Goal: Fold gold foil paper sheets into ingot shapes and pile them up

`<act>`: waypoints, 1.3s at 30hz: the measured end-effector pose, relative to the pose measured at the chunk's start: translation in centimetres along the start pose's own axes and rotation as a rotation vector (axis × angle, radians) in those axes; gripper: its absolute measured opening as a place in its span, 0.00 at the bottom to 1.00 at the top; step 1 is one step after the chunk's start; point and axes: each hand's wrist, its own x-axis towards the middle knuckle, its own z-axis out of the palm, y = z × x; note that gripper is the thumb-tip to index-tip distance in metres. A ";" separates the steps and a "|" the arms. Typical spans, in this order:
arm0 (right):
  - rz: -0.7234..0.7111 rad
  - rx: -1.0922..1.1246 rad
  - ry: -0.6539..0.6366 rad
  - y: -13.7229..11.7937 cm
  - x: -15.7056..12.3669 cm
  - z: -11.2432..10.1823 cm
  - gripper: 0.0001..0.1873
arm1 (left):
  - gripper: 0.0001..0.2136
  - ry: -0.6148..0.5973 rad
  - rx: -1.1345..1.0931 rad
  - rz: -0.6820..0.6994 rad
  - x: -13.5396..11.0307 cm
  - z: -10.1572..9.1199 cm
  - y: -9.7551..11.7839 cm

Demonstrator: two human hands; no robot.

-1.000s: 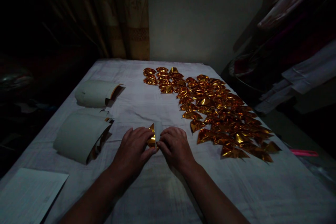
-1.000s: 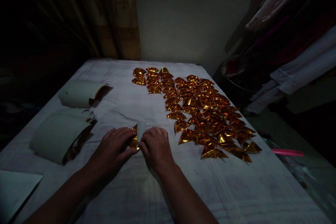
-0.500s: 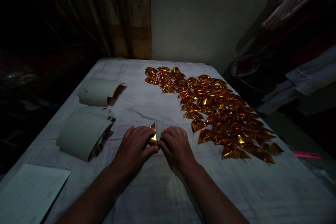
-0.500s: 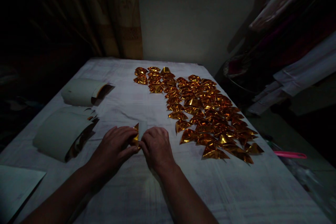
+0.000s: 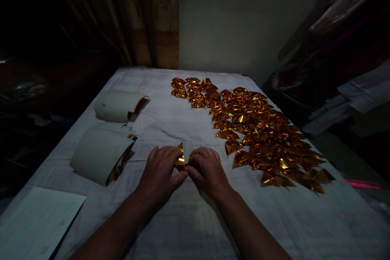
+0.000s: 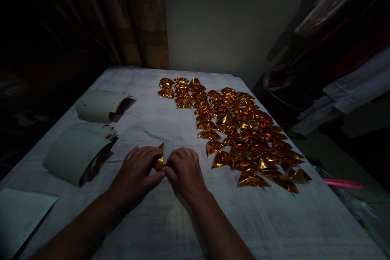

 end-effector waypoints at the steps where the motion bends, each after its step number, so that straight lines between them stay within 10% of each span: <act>1: 0.002 0.009 -0.002 0.0 0.0 0.0 0.06 | 0.16 0.003 0.001 -0.005 -0.1 0.0 0.1; 28: 0.126 -0.076 0.183 0.2 0.1 1.0 0.06 | 0.20 -0.018 0.009 -0.015 -0.2 0.4 -0.1; 39: 0.117 -0.058 0.287 1.7 -0.1 1.9 0.27 | 0.22 -0.228 -0.075 0.074 0.4 -1.1 -2.3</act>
